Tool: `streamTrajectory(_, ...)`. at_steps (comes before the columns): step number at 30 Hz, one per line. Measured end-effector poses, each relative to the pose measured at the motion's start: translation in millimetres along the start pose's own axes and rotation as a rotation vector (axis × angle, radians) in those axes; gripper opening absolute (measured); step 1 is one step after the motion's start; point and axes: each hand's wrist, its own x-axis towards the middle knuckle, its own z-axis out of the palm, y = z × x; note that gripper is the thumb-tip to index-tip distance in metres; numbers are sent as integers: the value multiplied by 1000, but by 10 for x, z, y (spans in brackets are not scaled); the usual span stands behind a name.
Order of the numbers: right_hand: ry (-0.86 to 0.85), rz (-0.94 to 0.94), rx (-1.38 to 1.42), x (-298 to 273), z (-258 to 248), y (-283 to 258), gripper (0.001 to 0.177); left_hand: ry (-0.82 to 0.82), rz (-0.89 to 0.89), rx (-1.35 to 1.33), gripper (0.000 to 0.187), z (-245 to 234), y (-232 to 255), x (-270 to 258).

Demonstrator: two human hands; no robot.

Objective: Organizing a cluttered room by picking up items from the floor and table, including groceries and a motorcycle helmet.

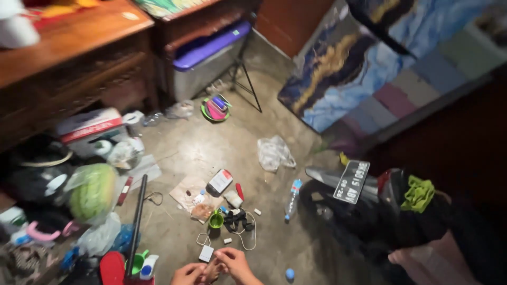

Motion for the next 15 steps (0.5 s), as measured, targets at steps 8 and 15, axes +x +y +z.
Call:
streamTrajectory(8,-158,-231,154,-1767,1005,-761,17,-38,430,-21,21,-506,-111,-1261)
streamTrajectory(15,-325,-206,214,-2693,1435,-697,23,-17,520,-324,17,-1102,-298,-2368)
